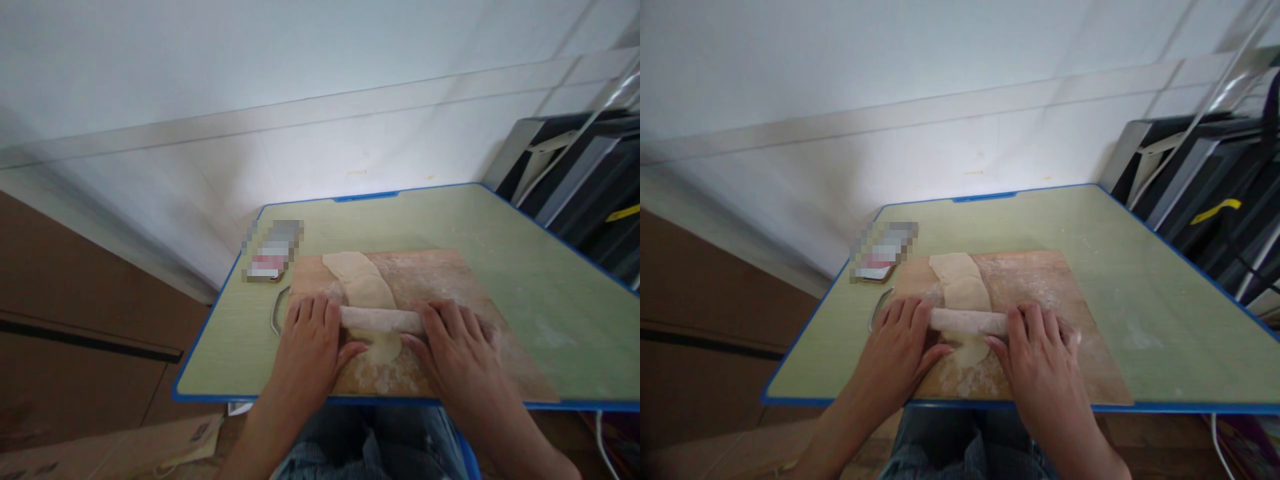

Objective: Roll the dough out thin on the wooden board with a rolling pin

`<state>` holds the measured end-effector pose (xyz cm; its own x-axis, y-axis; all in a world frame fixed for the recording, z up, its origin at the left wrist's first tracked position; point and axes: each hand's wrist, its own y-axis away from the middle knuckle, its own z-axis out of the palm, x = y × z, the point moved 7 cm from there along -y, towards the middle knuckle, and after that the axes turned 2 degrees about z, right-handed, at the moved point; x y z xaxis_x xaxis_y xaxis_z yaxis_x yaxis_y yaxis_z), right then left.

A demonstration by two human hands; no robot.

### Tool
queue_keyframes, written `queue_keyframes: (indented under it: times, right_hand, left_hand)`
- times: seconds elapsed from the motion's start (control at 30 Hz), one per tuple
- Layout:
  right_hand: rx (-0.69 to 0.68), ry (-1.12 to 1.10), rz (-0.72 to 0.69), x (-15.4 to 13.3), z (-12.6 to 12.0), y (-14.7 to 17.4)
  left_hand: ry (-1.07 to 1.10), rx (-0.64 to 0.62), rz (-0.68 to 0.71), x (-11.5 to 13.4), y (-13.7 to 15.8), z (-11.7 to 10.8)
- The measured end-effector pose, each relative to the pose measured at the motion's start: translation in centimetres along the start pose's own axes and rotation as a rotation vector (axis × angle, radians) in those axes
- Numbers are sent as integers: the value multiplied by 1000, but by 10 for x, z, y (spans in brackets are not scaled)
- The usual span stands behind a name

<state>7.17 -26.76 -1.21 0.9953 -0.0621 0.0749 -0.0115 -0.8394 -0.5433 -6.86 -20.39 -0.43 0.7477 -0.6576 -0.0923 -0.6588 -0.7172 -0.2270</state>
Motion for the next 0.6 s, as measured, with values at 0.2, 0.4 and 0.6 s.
queue_keyframes:
  times: [0.2, 0.4, 0.6]
  right_hand:
    - [-17, -58, -20, 0, -1, 8]
    - [-19, -78, -20, 0, -2, 16]
    - [-27, -67, -46, -1, -5, 19]
  left_hand:
    - [14, 95, 40, 4, 12, -5]
    - [68, 166, 51, 6, 23, -5]
    - [60, 151, 61, 6, 30, -5]
